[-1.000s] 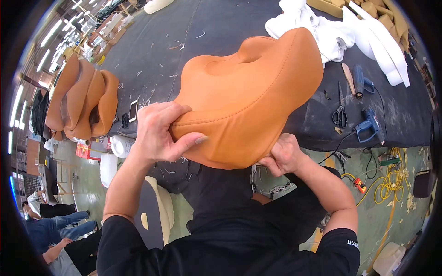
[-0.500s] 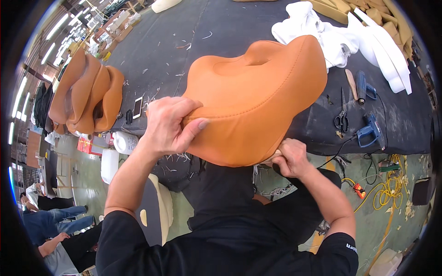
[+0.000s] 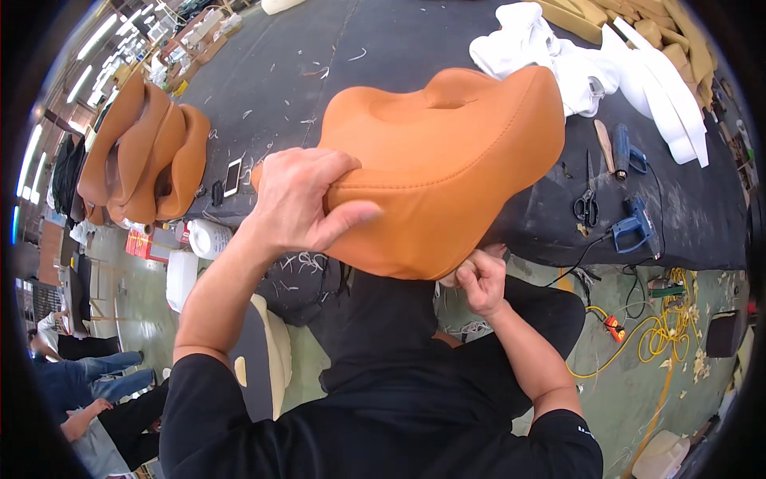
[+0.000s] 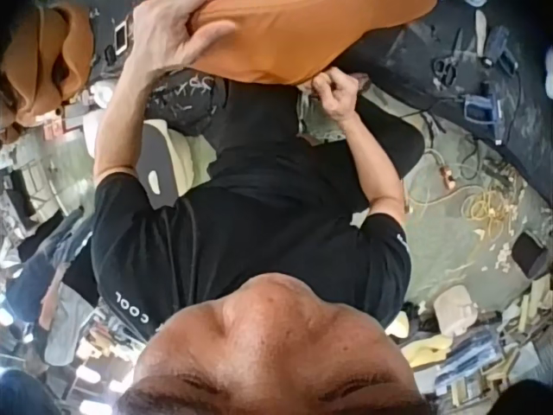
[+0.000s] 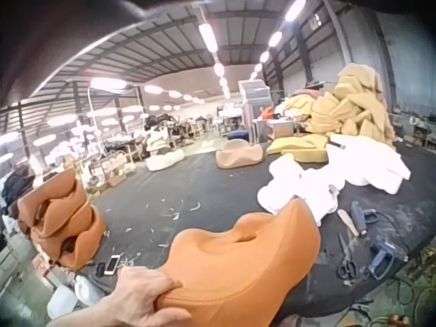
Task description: Applying and fitting a leather or vinyl cover onto a foam seat cushion using a heat gun and manual adjustment.
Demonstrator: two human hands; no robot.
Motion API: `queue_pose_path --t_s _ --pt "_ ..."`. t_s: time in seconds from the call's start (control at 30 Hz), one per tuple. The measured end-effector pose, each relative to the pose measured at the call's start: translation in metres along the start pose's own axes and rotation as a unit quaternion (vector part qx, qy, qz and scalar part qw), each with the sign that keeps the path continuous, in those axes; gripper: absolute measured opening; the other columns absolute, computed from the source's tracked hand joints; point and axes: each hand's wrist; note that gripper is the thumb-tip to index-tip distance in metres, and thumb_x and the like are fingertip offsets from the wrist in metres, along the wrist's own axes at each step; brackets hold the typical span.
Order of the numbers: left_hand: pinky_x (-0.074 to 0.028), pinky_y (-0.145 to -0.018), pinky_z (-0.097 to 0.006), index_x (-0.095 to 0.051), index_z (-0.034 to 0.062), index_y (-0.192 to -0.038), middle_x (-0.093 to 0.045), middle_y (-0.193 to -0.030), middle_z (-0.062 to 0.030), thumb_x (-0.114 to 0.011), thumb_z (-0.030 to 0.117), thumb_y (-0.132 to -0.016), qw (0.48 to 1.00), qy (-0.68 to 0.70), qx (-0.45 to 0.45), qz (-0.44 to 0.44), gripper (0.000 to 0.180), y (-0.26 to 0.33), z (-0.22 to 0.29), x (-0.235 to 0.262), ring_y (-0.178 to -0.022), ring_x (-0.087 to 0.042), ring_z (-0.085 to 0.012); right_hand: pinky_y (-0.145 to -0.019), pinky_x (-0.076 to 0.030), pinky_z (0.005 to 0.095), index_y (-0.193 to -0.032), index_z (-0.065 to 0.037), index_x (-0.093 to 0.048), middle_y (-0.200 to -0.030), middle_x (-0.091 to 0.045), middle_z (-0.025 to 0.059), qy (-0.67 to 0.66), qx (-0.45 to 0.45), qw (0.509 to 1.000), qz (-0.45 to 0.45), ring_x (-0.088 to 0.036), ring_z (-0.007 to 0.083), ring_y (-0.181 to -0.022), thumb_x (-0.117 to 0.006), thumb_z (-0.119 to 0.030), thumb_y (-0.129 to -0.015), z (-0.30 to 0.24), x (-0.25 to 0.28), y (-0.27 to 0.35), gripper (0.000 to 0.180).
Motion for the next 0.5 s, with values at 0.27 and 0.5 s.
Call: queue_pose_path --t_s 0.27,0.5 --pt "-0.051 -0.058 -0.041 -0.071 0.0029 -0.087 -0.063 -0.066 -0.0133 -0.084 0.057 -0.077 1.000 -0.020 0.020 0.011 0.057 0.004 -0.009 0.002 -0.066 -0.068 -0.0358 -0.054 -0.042 0.0395 -0.074 0.000 -0.060 -0.067 -0.056 0.0140 0.139 0.083 0.987 -0.011 -0.055 0.0319 -0.057 -0.077 -0.022 -0.086 0.000 0.027 -0.013 0.030" --pt "-0.051 -0.061 -0.043 -0.072 0.0036 -0.087 -0.063 -0.067 -0.0147 -0.082 0.060 -0.078 0.999 -0.033 0.009 0.000 0.058 -0.010 -0.011 -0.009 -0.066 -0.068 -0.0381 -0.056 -0.043 0.0444 -0.070 -0.002 -0.054 -0.065 -0.052 0.0164 0.242 0.067 0.968 -0.017 -0.055 0.0376 -0.058 -0.074 -0.024 -0.090 0.031 0.075 0.026 0.036"
Point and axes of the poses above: each hand's wrist, its own y-axis away from the middle knuckle, its own x-axis out of the back of the hand, z = x × y
